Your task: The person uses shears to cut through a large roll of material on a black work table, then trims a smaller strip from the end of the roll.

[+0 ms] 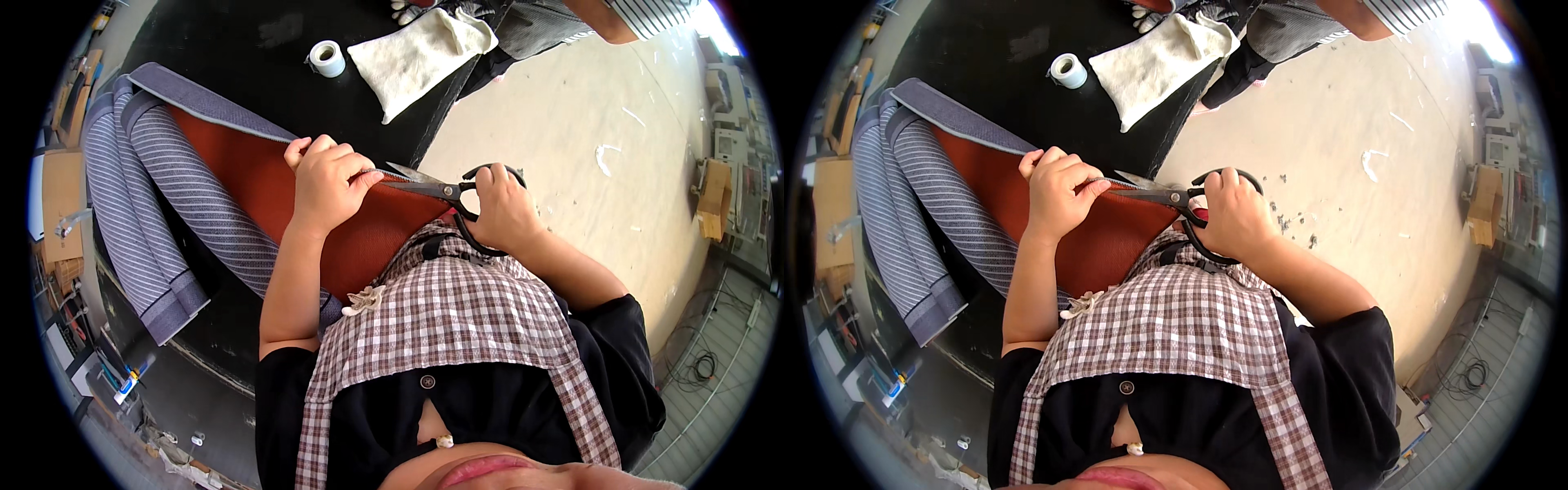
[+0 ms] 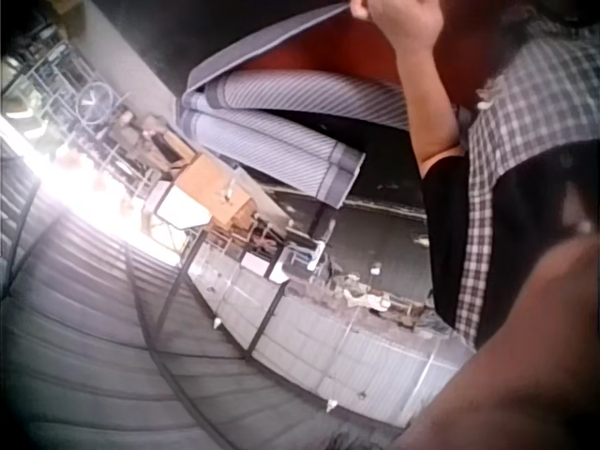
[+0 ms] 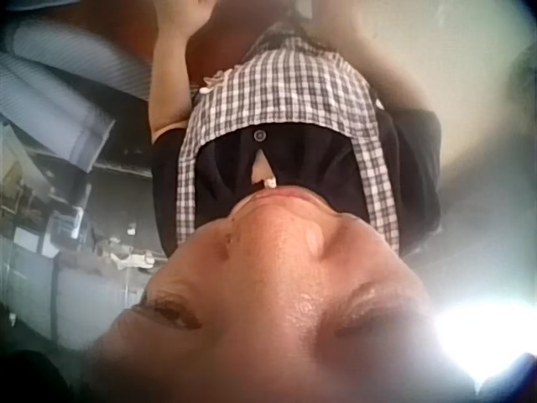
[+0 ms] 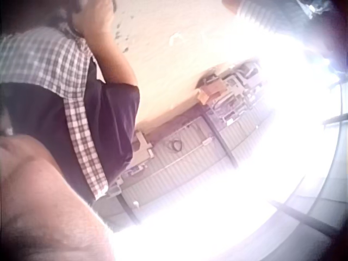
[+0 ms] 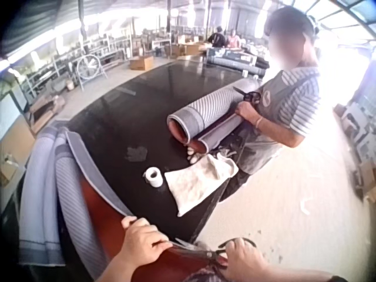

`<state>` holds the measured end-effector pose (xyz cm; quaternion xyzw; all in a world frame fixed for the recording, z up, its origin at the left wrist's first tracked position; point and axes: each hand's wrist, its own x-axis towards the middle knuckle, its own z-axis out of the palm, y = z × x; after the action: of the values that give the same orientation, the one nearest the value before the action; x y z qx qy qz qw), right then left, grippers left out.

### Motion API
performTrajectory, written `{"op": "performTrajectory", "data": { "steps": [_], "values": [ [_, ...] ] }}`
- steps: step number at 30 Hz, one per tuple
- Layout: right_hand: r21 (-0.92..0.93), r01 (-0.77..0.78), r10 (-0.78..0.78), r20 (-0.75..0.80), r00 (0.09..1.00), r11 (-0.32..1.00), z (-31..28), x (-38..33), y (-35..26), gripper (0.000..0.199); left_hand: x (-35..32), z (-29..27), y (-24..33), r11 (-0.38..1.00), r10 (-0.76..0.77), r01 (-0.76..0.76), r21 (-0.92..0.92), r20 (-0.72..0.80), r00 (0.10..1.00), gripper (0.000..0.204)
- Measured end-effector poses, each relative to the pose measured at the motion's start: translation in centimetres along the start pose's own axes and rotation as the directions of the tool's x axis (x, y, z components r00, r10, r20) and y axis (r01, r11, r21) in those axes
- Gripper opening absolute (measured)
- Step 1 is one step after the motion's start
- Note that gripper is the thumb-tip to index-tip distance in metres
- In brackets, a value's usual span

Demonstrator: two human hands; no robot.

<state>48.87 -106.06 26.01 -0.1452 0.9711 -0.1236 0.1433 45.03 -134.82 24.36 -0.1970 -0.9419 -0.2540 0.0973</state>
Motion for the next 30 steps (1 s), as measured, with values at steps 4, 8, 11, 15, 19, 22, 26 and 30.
{"op": "performTrajectory", "data": {
  "steps": [4,8,11,15,19,22,26,30],
  "values": [
    [0.071,-0.06,0.051,0.127,0.991,0.996,0.0,-0.1,0.2,0.073,-0.1,0.0,-0.1,1.0,0.004,-0.004,-0.01,-0.003,1.0,0.016],
    [0.094,-0.061,0.051,0.108,0.993,0.994,0.6,-0.3,0.4,0.067,0.0,-0.1,-0.1,1.0,0.014,-0.015,-0.01,-0.022,1.0,0.017],
    [0.068,-0.084,0.072,0.161,0.984,0.994,0.4,-0.4,0.3,0.063,-0.1,-0.2,-0.1,1.0,0.019,-0.019,-0.007,-0.015,1.0,0.017],
    [0.186,-0.122,0.087,0.188,0.978,0.975,0.2,-0.6,0.5,0.066,0.1,-0.4,-0.2,1.0,0.012,-0.012,0.004,0.009,1.0,0.017],
    [0.238,-0.017,0.022,-0.021,1.0,0.971,0.1,-0.9,1.3,0.079,0.0,-0.6,-0.2,1.0,0.014,-0.014,0.004,-0.006,1.0,0.017],
    [0.128,0.009,0.0,-0.077,0.997,0.992,-0.8,-1.2,1.0,0.077,0.1,-0.3,-0.1,0.999,0.031,-0.031,0.017,-0.034,0.999,0.018],
    [0.025,0.061,-0.057,-0.141,0.988,0.998,-0.4,-1.2,0.3,0.076,0.2,-0.1,-0.1,0.999,0.031,-0.031,0.012,-0.028,0.999,0.019],
    [-0.018,0.036,-0.038,-0.149,0.988,0.999,0.0,-0.7,-0.3,0.076,0.1,-0.1,-0.2,0.999,0.031,-0.031,0.011,-0.031,0.999,0.02]
  ]
}}
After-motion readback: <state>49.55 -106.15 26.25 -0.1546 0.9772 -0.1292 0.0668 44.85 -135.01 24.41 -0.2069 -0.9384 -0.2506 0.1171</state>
